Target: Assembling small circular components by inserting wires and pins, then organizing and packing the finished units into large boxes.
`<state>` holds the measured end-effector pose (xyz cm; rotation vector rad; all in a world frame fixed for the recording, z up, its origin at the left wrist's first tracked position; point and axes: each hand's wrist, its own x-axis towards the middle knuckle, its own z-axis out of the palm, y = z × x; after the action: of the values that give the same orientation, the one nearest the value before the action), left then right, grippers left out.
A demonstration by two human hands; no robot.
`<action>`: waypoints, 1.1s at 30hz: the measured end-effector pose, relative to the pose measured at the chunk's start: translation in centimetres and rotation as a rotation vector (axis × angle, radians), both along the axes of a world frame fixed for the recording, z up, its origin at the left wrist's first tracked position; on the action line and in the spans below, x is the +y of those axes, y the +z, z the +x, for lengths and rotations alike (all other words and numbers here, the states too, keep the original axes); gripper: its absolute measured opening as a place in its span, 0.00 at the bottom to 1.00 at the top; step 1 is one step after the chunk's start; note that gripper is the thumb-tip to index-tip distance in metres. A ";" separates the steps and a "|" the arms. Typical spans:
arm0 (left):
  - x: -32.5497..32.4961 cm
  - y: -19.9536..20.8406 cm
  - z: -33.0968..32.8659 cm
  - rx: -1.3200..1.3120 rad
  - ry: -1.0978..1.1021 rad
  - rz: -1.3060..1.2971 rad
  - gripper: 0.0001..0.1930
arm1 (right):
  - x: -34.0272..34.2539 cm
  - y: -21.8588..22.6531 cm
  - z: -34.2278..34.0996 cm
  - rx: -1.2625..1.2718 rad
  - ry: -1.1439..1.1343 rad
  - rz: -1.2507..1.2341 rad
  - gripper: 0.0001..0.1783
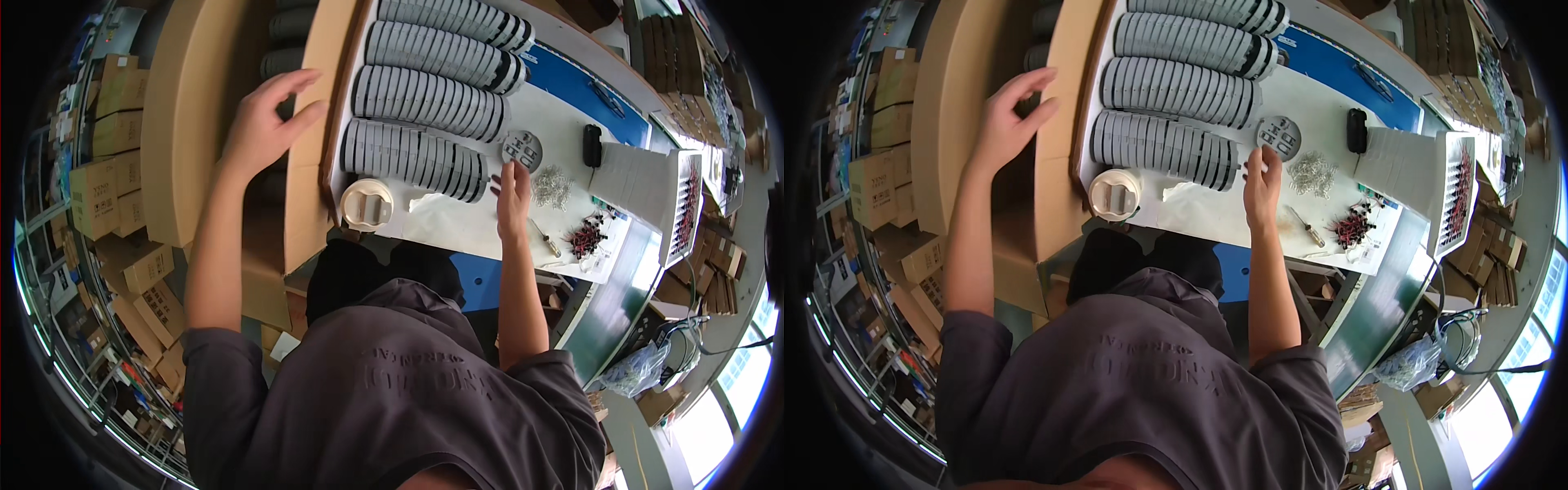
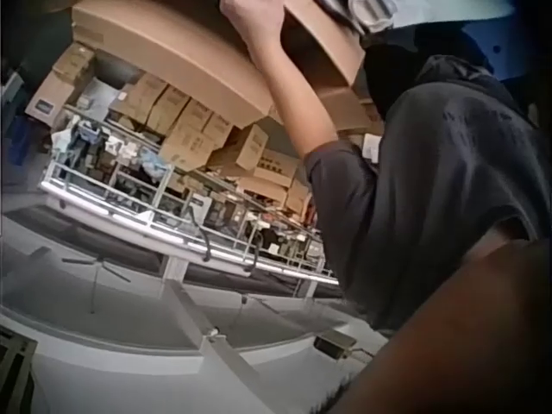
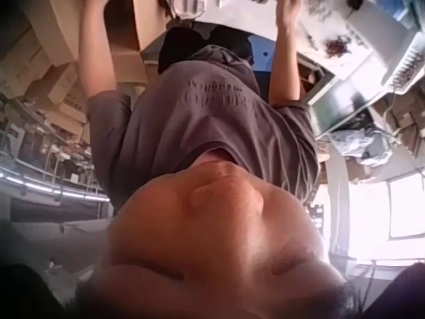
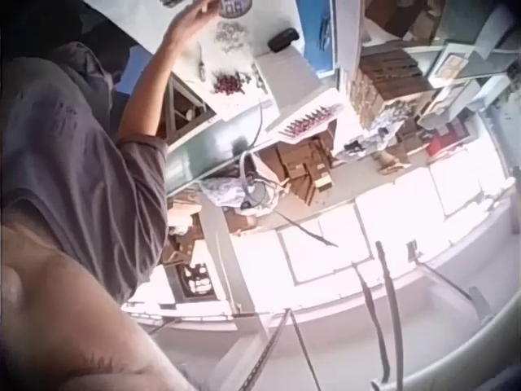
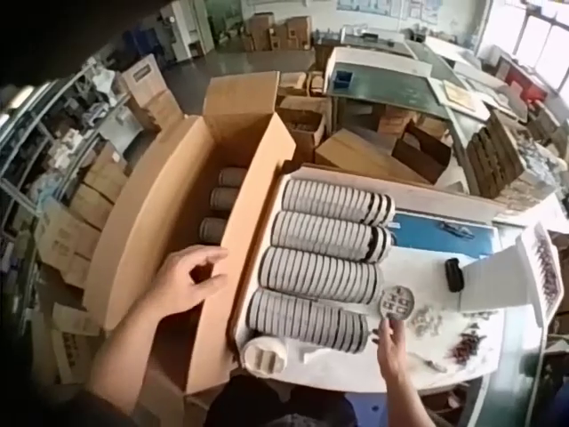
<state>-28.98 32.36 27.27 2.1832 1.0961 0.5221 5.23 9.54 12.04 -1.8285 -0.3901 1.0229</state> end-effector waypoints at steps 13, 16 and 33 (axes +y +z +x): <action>-2.0 -14.3 -21.8 0.679 0.099 -0.239 0.35 | 13.6 17.8 -17.0 -0.641 0.811 0.467 0.19; 3.5 -21.1 -18.2 0.860 0.107 -0.022 0.35 | 21.8 14.4 -25.6 -0.988 1.228 0.250 0.26; 12.2 -40.4 -17.5 0.747 0.134 0.299 0.48 | 29.1 -24.8 -29.5 -1.785 0.809 -0.323 0.24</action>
<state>-46.49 44.53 -13.14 2.6671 1.6349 -0.1182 -24.26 38.67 -12.74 -2.4798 -2.1893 -0.5003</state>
